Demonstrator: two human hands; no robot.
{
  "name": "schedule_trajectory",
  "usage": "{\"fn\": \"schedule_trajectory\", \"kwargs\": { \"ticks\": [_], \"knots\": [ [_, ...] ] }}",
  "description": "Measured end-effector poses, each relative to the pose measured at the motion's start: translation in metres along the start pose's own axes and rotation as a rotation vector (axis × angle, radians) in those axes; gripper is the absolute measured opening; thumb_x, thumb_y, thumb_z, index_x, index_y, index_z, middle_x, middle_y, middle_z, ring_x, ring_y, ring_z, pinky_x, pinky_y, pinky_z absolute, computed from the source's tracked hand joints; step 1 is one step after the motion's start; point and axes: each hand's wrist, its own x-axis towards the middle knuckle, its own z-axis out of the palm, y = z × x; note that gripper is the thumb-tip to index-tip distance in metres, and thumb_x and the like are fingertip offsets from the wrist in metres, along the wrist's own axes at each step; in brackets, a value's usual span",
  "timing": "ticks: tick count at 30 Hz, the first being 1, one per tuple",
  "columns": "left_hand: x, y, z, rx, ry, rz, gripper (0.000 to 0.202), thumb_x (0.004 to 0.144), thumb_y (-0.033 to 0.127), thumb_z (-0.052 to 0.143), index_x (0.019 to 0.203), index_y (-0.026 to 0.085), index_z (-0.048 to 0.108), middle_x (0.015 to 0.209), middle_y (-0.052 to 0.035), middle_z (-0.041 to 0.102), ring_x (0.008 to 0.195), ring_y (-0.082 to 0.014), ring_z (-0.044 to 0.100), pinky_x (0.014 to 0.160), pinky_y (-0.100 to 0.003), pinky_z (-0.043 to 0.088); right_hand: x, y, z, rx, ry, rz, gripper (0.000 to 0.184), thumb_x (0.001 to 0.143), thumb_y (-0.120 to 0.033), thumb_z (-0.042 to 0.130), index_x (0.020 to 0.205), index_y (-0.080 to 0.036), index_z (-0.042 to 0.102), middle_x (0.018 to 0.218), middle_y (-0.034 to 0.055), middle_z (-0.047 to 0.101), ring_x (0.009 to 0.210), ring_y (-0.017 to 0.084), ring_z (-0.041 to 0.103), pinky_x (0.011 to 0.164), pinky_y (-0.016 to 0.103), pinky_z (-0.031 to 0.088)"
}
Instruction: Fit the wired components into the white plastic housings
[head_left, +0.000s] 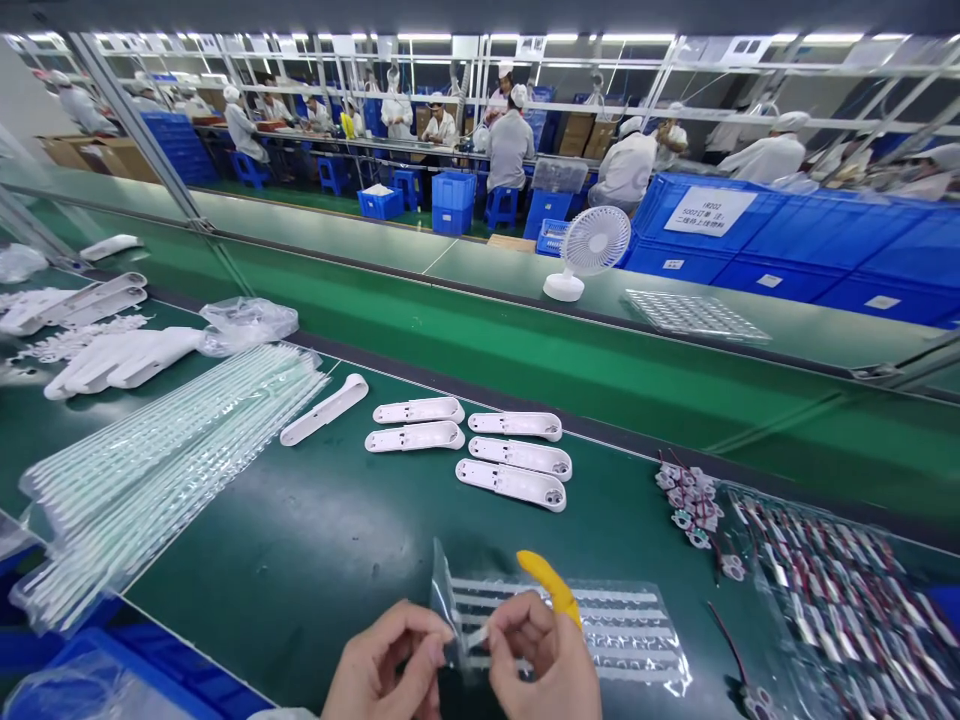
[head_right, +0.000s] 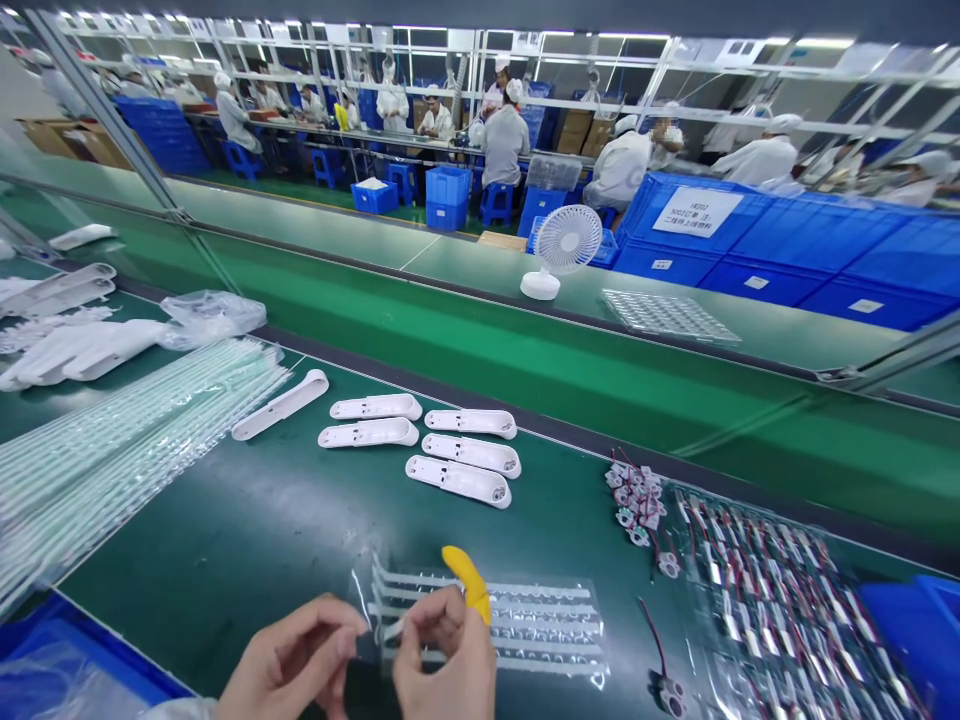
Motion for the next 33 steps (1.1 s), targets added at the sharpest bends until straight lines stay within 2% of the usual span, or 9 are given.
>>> {"fn": "schedule_trajectory", "kwargs": {
  "ticks": [5, 8, 13, 16, 19, 22, 28, 31, 33],
  "knots": [
    [0.002, -0.011, -0.017, 0.057, 0.135, -0.043, 0.044, 0.068, 0.058, 0.057, 0.080, 0.015, 0.060, 0.055, 0.0035, 0.046, 0.042, -0.0088, 0.048, 0.040, -0.020, 0.045, 0.018, -0.005, -0.033, -0.159, -0.097, 0.092, 0.010, 0.065, -0.026, 0.059, 0.063, -0.018, 0.053, 0.059, 0.0019, 0.058, 0.054, 0.013, 0.056, 0.051, 0.021, 0.046],
    [0.004, -0.024, -0.029, 0.211, 0.308, 0.020, 0.043, 0.071, 0.055, 0.054, 0.091, 0.016, 0.055, 0.060, 0.0024, 0.050, 0.045, -0.0100, 0.047, 0.037, -0.019, 0.042, 0.022, -0.003, -0.048, -0.172, -0.036, 0.115, 0.014, 0.063, -0.030, 0.061, 0.064, -0.018, 0.053, 0.059, 0.0016, 0.058, 0.052, 0.013, 0.053, 0.046, 0.021, 0.042],
    [0.008, -0.031, -0.060, 0.760, 0.487, 0.226, 0.037, 0.081, 0.039, 0.045, 0.114, 0.023, 0.042, 0.068, 0.0029, 0.057, 0.052, -0.0105, 0.052, 0.049, -0.018, 0.044, 0.027, -0.002, -0.068, -0.213, 0.175, 0.112, 0.018, 0.065, -0.035, 0.058, 0.067, -0.018, 0.052, 0.060, 0.0001, 0.055, 0.047, 0.010, 0.043, 0.039, 0.021, 0.031],
    [0.010, -0.026, -0.072, 1.086, 0.497, 0.253, 0.030, 0.083, 0.033, 0.043, 0.111, 0.026, 0.047, 0.068, 0.0043, 0.058, 0.048, -0.0081, 0.053, 0.041, -0.014, 0.038, 0.032, -0.005, -0.082, -0.223, 0.205, 0.130, 0.019, 0.066, -0.035, 0.057, 0.066, -0.018, 0.052, 0.052, -0.0026, 0.049, 0.045, 0.009, 0.041, 0.040, 0.020, 0.031],
    [0.008, -0.015, -0.072, 1.314, 0.508, 0.236, 0.029, 0.085, 0.031, 0.037, 0.110, 0.025, 0.050, 0.084, 0.0004, 0.058, 0.050, -0.0081, 0.056, 0.039, -0.015, 0.037, 0.038, -0.006, -0.097, -0.223, 0.189, 0.215, 0.024, 0.060, -0.039, 0.062, 0.066, -0.016, 0.054, 0.052, -0.0008, 0.051, 0.045, 0.010, 0.043, 0.040, 0.021, 0.035],
    [0.005, 0.001, -0.065, 1.419, 0.554, 0.228, 0.031, 0.088, 0.032, 0.032, 0.112, 0.022, 0.049, 0.102, -0.0051, 0.053, 0.054, -0.0095, 0.057, 0.043, -0.019, 0.041, 0.042, -0.002, -0.106, -0.208, 0.153, 0.292, 0.031, 0.055, -0.041, 0.066, 0.067, -0.015, 0.055, 0.055, 0.0021, 0.055, 0.046, 0.012, 0.046, 0.040, 0.023, 0.038],
    [0.005, 0.014, -0.064, 1.461, 0.657, 0.331, 0.028, 0.089, 0.030, 0.035, 0.109, 0.021, 0.051, 0.103, -0.0037, 0.055, 0.052, -0.0092, 0.056, 0.043, -0.022, 0.041, 0.043, 0.007, -0.111, -0.192, 0.121, 0.302, 0.034, 0.057, -0.044, 0.067, 0.070, -0.015, 0.054, 0.055, 0.0012, 0.054, 0.047, 0.012, 0.047, 0.040, 0.022, 0.040],
    [0.009, 0.007, -0.058, 1.384, 0.657, 0.483, 0.024, 0.088, 0.028, 0.038, 0.106, 0.019, 0.052, 0.100, -0.0056, 0.057, 0.074, -0.0149, 0.060, 0.061, -0.025, 0.048, 0.042, 0.006, -0.110, -0.184, 0.118, 0.299, 0.034, 0.056, -0.044, 0.068, 0.069, -0.016, 0.054, 0.055, 0.0010, 0.054, 0.047, 0.012, 0.047, 0.040, 0.022, 0.040],
    [0.014, 0.001, -0.046, 1.292, 0.570, 0.634, 0.025, 0.088, 0.027, 0.039, 0.107, 0.017, 0.051, 0.100, -0.0083, 0.058, 0.089, -0.0190, 0.058, 0.077, -0.031, 0.047, 0.041, 0.003, -0.107, -0.180, 0.128, 0.292, 0.034, 0.056, -0.044, 0.068, 0.069, -0.016, 0.054, 0.056, 0.0008, 0.055, 0.047, 0.012, 0.047, 0.041, 0.023, 0.040]
  ]
}}
